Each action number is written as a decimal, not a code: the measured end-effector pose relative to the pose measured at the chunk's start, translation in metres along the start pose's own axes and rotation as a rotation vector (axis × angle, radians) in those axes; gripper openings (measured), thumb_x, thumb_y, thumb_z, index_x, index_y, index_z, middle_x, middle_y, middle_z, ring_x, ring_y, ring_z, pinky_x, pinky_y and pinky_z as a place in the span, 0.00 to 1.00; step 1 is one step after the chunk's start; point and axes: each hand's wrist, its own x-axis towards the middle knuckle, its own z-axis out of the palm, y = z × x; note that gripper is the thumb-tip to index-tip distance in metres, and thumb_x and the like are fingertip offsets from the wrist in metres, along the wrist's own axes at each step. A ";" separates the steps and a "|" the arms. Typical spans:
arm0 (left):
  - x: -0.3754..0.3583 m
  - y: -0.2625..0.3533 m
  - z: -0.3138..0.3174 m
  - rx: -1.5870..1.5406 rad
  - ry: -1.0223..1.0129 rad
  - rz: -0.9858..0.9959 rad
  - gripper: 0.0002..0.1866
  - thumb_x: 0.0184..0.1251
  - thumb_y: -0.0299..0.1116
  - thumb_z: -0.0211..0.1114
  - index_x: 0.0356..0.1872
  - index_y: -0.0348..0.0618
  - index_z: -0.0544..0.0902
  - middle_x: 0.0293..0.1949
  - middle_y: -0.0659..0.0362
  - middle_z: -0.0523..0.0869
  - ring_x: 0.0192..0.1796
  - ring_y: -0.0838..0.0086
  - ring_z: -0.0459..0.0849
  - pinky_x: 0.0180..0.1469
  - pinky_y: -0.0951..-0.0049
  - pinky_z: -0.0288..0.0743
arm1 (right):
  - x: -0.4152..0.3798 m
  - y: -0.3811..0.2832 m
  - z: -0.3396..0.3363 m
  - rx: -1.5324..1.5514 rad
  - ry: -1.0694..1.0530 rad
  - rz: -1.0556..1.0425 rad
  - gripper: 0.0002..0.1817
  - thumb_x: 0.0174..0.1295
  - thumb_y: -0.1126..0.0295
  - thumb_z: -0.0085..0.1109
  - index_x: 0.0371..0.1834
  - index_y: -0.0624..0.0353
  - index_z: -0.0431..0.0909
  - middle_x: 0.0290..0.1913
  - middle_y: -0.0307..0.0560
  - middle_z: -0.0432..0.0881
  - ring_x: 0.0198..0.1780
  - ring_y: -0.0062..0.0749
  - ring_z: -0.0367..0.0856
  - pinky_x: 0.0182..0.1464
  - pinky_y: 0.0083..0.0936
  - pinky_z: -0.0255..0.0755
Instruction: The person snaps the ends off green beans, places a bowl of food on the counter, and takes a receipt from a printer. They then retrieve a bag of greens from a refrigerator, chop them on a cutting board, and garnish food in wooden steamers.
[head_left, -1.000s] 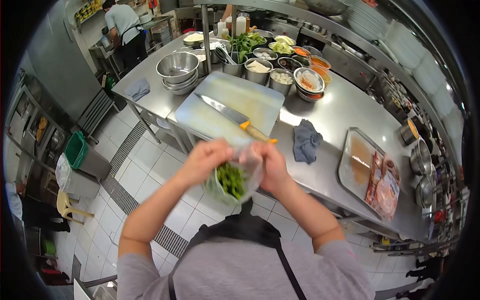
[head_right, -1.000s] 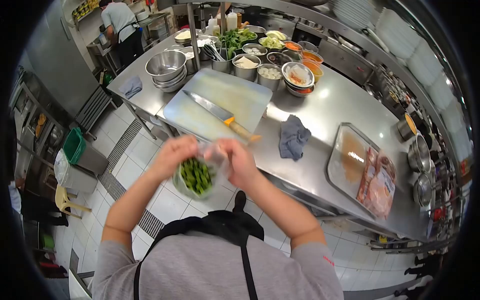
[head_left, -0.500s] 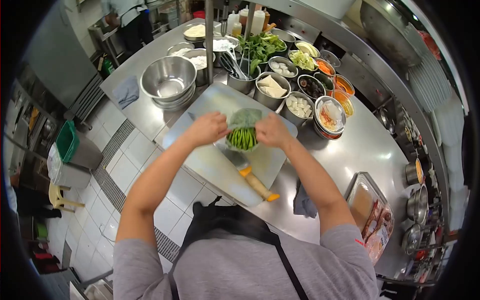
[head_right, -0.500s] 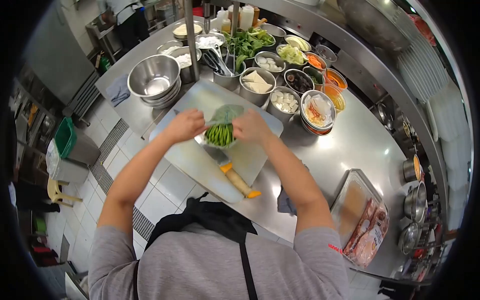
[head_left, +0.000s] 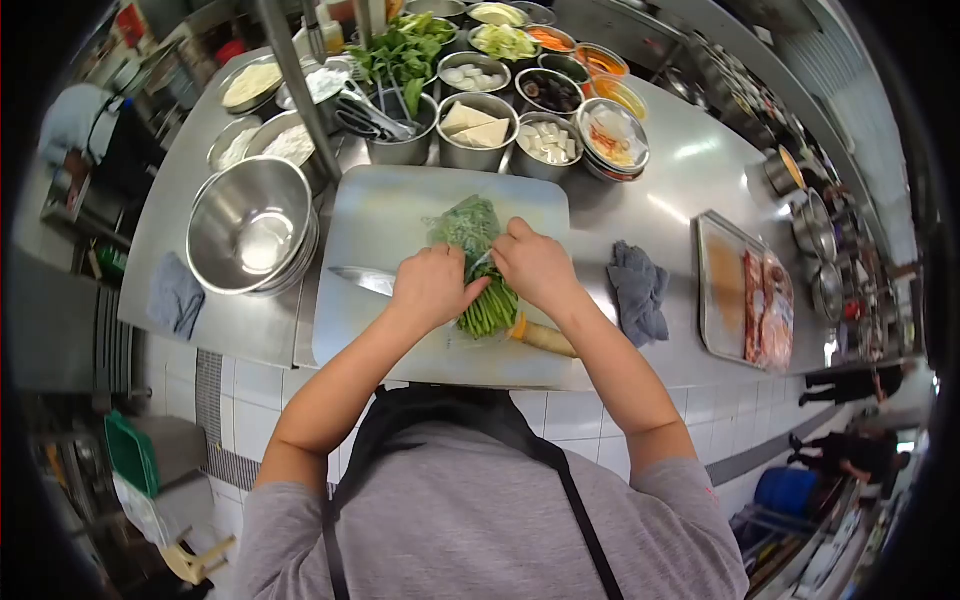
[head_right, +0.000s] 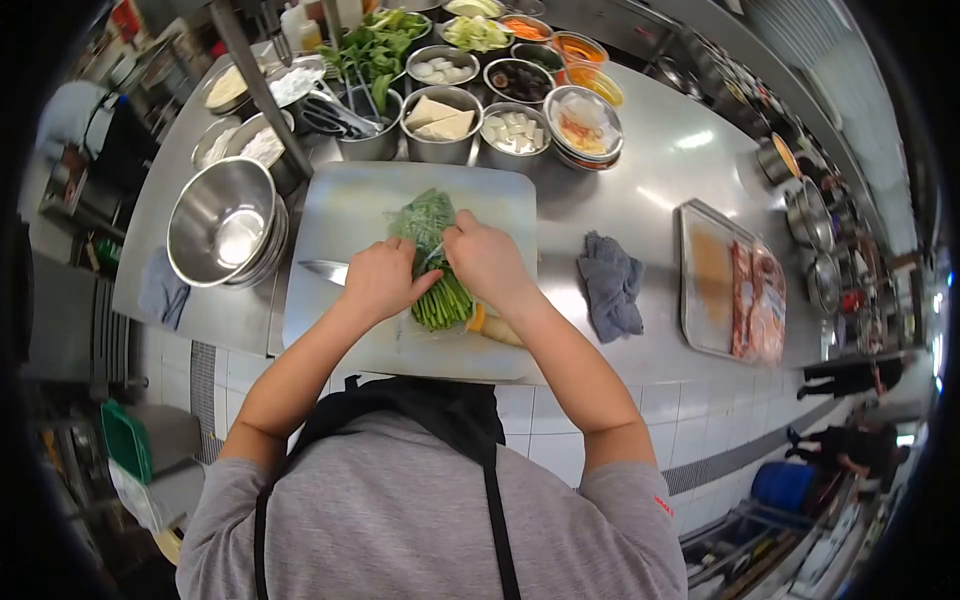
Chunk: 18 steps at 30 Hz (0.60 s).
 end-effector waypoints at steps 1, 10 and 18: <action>0.003 -0.003 0.004 0.104 -0.094 0.014 0.21 0.52 0.50 0.61 0.23 0.39 0.76 0.24 0.51 0.77 0.28 0.57 0.79 0.29 0.63 0.71 | 0.002 -0.004 -0.003 -0.070 -0.023 -0.010 0.04 0.50 0.72 0.55 0.29 0.57 0.75 0.34 0.46 0.72 0.32 0.42 0.75 0.32 0.35 0.70; 0.011 -0.037 -0.014 -0.322 0.111 0.222 0.18 0.64 0.38 0.50 0.17 0.38 0.74 0.18 0.50 0.75 0.23 0.54 0.75 0.26 0.59 0.67 | 0.019 0.022 0.031 -0.076 0.330 0.326 0.04 0.56 0.72 0.50 0.32 0.60 0.69 0.26 0.54 0.75 0.27 0.50 0.75 0.29 0.39 0.68; -0.044 -0.066 0.010 -0.519 0.231 -0.060 0.17 0.61 0.34 0.54 0.15 0.35 0.71 0.18 0.48 0.74 0.21 0.54 0.72 0.24 0.60 0.63 | 0.050 0.068 0.062 0.276 0.665 0.478 0.05 0.59 0.70 0.47 0.33 0.59 0.65 0.23 0.59 0.75 0.28 0.58 0.74 0.28 0.43 0.66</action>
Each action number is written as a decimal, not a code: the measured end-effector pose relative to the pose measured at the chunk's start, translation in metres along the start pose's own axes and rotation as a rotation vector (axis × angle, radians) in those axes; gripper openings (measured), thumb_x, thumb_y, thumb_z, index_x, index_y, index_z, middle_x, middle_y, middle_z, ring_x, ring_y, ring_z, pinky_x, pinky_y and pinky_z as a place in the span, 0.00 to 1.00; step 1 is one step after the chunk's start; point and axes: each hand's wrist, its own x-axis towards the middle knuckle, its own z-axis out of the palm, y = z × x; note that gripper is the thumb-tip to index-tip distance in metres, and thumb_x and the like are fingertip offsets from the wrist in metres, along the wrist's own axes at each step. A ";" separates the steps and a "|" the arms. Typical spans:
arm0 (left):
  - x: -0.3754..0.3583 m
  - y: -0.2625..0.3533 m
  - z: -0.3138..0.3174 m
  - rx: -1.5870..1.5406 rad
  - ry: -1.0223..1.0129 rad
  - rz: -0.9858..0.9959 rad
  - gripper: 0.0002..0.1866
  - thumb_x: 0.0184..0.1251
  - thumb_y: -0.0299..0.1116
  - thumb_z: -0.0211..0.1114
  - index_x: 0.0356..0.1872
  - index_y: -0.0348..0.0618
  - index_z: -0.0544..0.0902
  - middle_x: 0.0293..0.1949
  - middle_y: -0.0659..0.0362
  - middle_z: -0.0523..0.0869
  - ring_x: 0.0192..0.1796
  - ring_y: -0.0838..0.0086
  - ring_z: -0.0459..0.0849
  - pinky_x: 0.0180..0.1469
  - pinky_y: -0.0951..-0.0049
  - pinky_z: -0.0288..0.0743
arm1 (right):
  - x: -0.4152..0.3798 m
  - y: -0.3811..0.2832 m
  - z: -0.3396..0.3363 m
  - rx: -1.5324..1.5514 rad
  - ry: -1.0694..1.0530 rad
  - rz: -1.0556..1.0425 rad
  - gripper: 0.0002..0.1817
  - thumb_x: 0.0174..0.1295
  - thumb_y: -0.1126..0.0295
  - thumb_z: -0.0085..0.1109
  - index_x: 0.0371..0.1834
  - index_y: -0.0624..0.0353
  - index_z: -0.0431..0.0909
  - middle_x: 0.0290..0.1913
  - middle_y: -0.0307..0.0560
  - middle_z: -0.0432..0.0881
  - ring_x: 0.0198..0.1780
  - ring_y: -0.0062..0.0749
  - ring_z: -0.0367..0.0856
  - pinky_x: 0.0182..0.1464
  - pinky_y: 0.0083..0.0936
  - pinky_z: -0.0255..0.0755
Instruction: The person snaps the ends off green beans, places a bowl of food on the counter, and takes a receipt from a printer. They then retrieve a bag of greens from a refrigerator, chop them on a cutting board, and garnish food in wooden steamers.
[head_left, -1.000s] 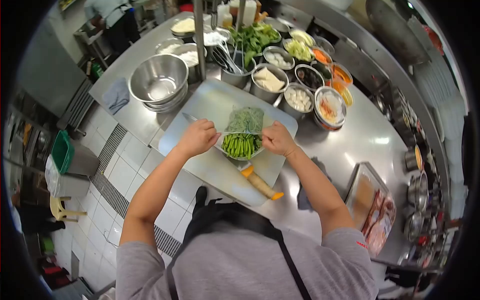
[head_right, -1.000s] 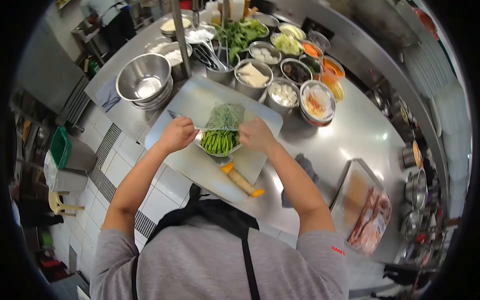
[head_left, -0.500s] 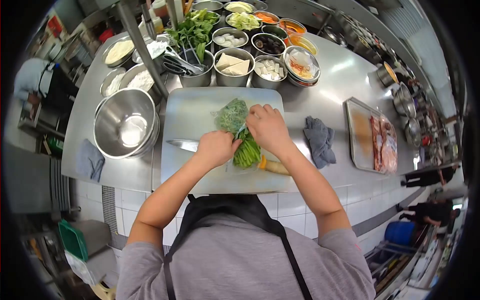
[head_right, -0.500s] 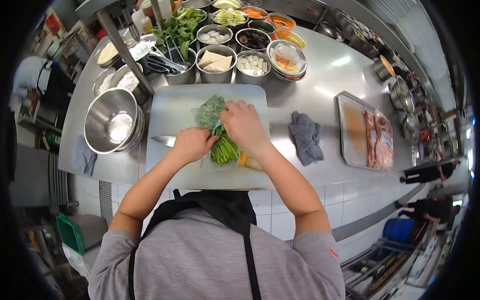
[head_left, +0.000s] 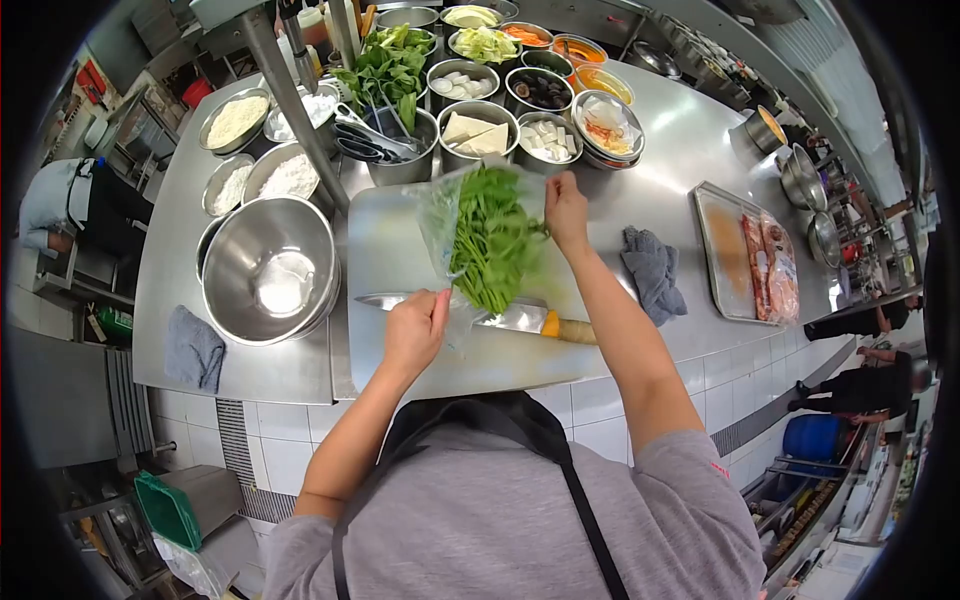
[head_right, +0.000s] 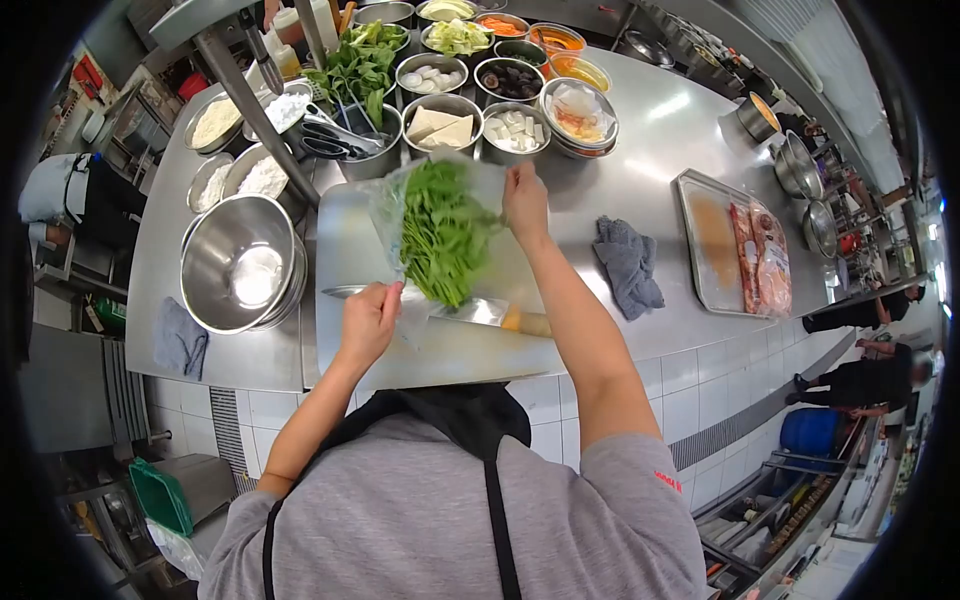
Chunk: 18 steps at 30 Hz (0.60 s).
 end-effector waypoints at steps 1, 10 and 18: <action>-0.001 -0.004 0.001 0.067 -0.051 -0.038 0.17 0.61 0.34 0.55 0.14 0.34 0.71 0.18 0.49 0.74 0.21 0.55 0.72 0.24 0.60 0.64 | -0.003 0.002 0.005 -0.002 -0.075 -0.004 0.06 0.59 0.69 0.48 0.33 0.60 0.66 0.22 0.59 0.75 0.28 0.57 0.75 0.28 0.43 0.66; 0.000 -0.019 0.005 -0.109 0.036 -0.005 0.18 0.59 0.30 0.54 0.10 0.34 0.73 0.22 0.44 0.77 0.28 0.61 0.78 0.30 0.64 0.68 | -0.041 -0.104 -0.039 -0.145 -0.444 -0.083 0.36 0.47 0.60 0.63 0.58 0.63 0.60 0.50 0.61 0.70 0.51 0.46 0.71 0.53 0.28 0.64; 0.054 -0.033 0.030 -1.557 -0.190 -0.573 0.09 0.57 0.34 0.54 0.27 0.39 0.77 0.35 0.55 0.82 0.39 0.69 0.80 0.43 0.72 0.71 | -0.041 -0.081 -0.019 1.101 -0.877 0.798 0.41 0.41 0.74 0.68 0.60 0.61 0.56 0.54 0.45 0.69 0.55 0.31 0.69 0.54 0.27 0.66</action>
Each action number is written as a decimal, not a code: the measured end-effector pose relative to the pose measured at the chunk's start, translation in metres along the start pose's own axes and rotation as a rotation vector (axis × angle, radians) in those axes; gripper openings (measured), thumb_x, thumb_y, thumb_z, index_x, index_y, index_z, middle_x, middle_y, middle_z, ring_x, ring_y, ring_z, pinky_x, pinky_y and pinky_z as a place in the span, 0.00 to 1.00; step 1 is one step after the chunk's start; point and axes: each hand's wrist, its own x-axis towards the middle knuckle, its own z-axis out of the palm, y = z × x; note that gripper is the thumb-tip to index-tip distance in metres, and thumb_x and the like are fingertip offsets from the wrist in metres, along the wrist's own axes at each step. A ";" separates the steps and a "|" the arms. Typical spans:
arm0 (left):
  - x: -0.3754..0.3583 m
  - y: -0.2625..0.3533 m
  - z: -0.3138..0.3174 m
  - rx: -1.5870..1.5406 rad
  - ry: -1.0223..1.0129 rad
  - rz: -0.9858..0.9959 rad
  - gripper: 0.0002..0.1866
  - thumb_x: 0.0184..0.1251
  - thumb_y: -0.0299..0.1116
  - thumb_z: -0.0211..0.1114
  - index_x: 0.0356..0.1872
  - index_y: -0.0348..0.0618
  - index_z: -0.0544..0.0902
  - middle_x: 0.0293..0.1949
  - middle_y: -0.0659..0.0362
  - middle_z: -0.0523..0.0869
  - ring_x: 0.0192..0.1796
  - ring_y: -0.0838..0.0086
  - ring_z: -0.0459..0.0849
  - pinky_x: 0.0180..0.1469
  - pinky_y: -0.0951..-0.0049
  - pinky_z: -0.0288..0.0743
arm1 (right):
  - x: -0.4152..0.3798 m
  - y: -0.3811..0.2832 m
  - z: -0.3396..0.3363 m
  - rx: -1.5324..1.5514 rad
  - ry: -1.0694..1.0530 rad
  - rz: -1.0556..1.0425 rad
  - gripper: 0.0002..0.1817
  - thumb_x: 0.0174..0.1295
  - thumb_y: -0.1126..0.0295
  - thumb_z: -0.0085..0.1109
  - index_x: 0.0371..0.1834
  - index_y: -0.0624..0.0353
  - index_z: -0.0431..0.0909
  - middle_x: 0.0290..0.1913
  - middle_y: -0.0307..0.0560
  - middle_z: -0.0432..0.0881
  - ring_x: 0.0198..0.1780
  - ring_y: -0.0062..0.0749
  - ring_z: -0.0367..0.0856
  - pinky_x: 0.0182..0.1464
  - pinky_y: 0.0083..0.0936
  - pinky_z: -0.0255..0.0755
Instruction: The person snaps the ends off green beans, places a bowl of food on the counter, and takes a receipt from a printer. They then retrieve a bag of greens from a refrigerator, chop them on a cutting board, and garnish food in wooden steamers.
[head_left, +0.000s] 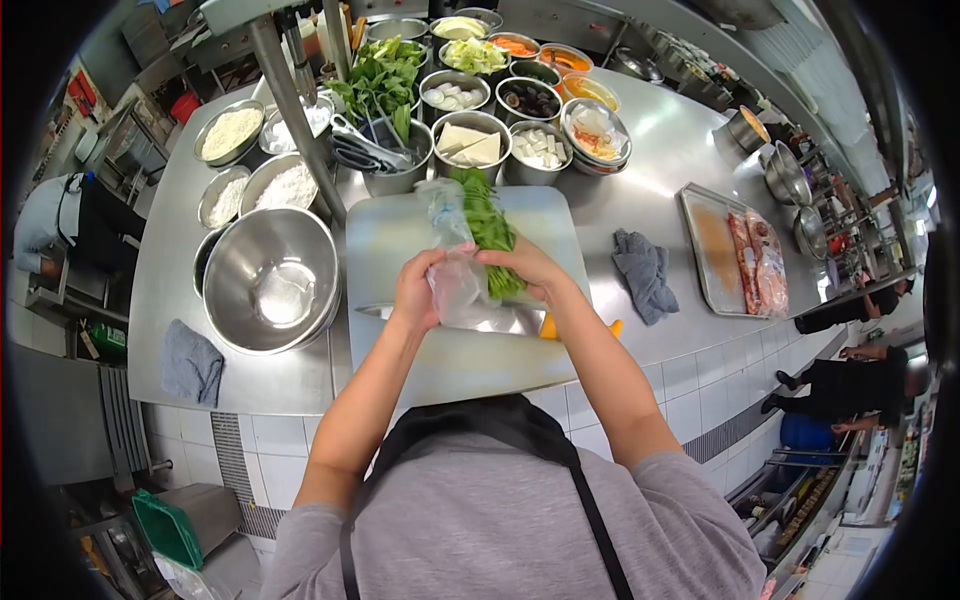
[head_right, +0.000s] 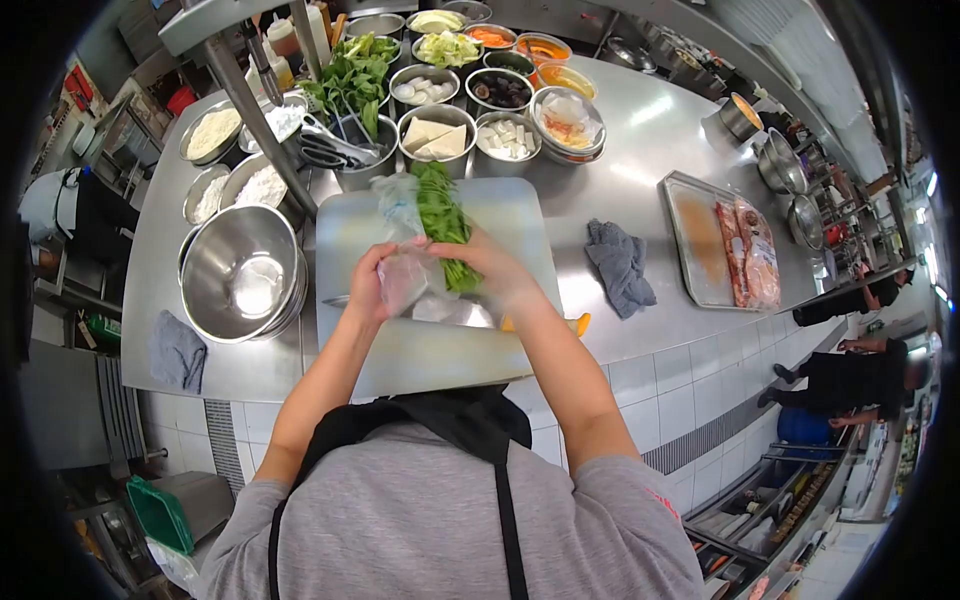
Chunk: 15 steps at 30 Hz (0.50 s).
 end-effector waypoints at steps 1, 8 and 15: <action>0.009 0.000 0.000 -0.111 -0.011 -0.109 0.10 0.58 0.36 0.53 0.31 0.40 0.77 0.34 0.57 0.82 0.39 0.69 0.80 0.43 0.71 0.72 | 0.000 0.004 -0.004 -0.011 0.003 -0.013 0.41 0.41 0.74 0.68 0.60 0.61 0.56 0.54 0.45 0.69 0.55 0.31 0.69 0.54 0.27 0.66; -0.017 0.038 0.071 -0.118 0.022 -0.114 0.09 0.58 0.40 0.58 0.29 0.46 0.76 0.21 0.64 0.77 0.24 0.77 0.75 0.27 0.78 0.67 | -0.012 0.017 0.007 0.173 0.032 -0.089 0.40 0.39 0.78 0.67 0.59 0.61 0.58 0.51 0.44 0.72 0.52 0.32 0.71 0.54 0.28 0.65; -0.008 0.102 0.033 1.185 0.317 0.815 0.13 0.50 0.31 0.64 0.22 0.41 0.66 0.18 0.66 0.65 0.21 0.84 0.60 0.23 0.82 0.56 | -0.027 -0.009 -0.036 -0.952 0.075 -0.246 0.49 0.34 0.76 0.63 0.66 0.53 0.48 0.54 0.50 0.69 0.53 0.35 0.70 0.53 0.26 0.66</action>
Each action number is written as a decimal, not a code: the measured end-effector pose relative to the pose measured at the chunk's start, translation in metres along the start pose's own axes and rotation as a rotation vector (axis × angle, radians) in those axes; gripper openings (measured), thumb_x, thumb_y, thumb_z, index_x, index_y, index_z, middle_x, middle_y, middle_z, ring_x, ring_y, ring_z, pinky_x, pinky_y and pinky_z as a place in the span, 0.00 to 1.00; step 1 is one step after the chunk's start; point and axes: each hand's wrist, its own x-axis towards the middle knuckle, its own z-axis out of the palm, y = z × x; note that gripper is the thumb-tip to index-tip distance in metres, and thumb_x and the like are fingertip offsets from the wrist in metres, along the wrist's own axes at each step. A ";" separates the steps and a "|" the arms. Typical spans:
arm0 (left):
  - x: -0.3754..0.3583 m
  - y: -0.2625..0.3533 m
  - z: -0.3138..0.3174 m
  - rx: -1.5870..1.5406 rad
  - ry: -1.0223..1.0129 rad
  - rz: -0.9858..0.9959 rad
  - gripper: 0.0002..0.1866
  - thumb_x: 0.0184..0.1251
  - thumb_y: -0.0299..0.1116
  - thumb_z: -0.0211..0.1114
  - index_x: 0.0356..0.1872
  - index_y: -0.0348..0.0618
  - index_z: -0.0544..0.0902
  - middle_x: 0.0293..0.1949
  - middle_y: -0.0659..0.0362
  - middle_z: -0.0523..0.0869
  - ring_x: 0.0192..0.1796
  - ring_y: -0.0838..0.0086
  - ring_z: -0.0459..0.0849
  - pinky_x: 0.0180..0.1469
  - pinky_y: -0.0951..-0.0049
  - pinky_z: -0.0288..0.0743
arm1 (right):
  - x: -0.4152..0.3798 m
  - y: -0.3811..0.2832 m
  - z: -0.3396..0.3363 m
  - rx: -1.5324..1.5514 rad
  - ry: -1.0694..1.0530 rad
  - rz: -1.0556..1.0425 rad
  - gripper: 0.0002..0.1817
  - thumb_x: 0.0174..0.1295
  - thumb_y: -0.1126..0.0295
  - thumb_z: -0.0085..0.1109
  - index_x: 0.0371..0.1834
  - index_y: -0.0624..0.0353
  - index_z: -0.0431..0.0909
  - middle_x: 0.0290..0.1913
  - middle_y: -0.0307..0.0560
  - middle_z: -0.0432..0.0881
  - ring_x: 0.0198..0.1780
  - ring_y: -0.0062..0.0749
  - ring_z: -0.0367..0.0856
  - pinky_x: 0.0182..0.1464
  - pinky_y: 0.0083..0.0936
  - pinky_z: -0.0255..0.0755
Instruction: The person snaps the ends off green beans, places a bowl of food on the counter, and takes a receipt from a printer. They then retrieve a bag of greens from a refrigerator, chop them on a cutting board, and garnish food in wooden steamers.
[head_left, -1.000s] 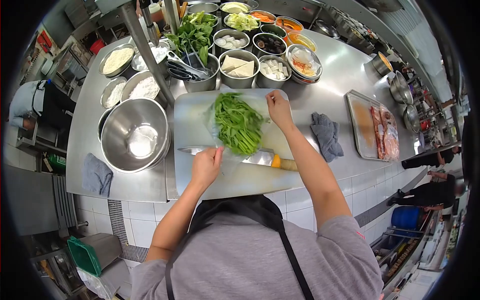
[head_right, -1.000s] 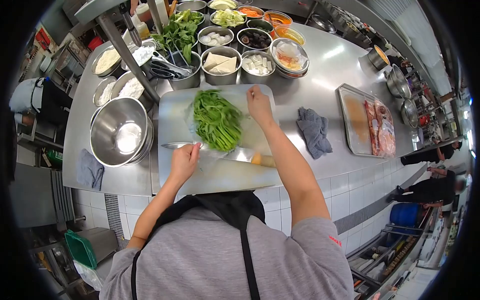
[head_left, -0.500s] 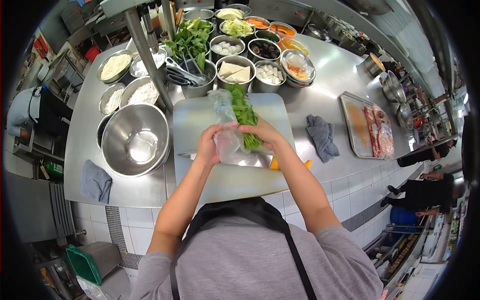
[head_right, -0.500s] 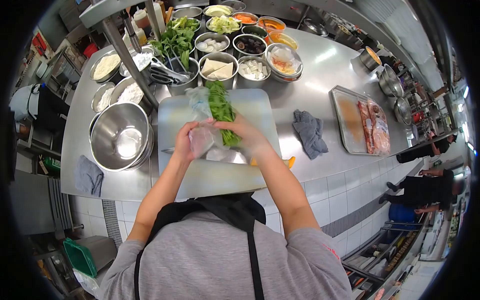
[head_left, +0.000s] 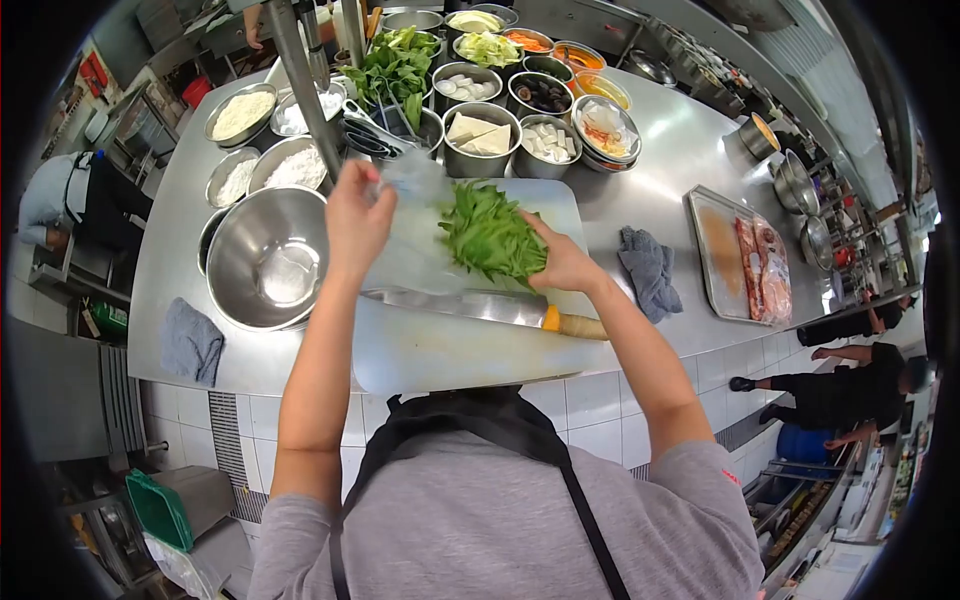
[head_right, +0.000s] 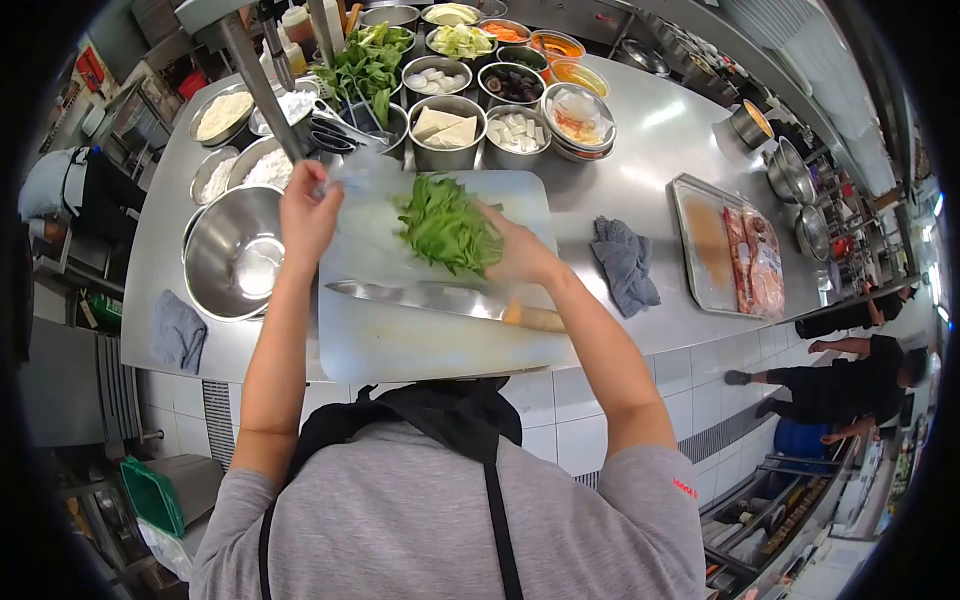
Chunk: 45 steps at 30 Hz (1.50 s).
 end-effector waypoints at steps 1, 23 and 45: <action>0.002 0.015 -0.008 0.031 0.062 0.085 0.10 0.48 0.27 0.61 0.23 0.40 0.67 0.18 0.65 0.66 0.22 0.83 0.62 0.24 0.81 0.58 | 0.001 -0.002 -0.001 -0.268 -0.065 -0.060 0.51 0.34 0.75 0.64 0.66 0.49 0.47 0.55 0.52 0.69 0.53 0.38 0.70 0.53 0.26 0.66; -0.251 0.087 -0.114 0.261 0.618 0.060 0.14 0.49 0.20 0.49 0.40 0.40 0.72 0.44 0.55 0.69 0.41 0.78 0.69 0.44 0.80 0.64 | -0.083 -0.130 0.211 0.830 -0.888 -0.001 0.30 0.42 0.75 0.66 0.53 0.56 0.69 0.50 0.43 0.73 0.50 0.33 0.72 0.50 0.26 0.68; -0.659 -0.246 -0.879 -0.287 1.767 -0.606 0.20 0.54 0.24 0.53 0.51 0.42 0.69 0.40 0.54 0.76 0.39 0.69 0.75 0.39 0.68 0.71 | -0.071 -0.054 0.736 -0.574 -1.023 -0.431 0.14 0.49 0.61 0.59 0.37 0.54 0.79 0.35 0.50 0.80 0.39 0.44 0.78 0.43 0.32 0.71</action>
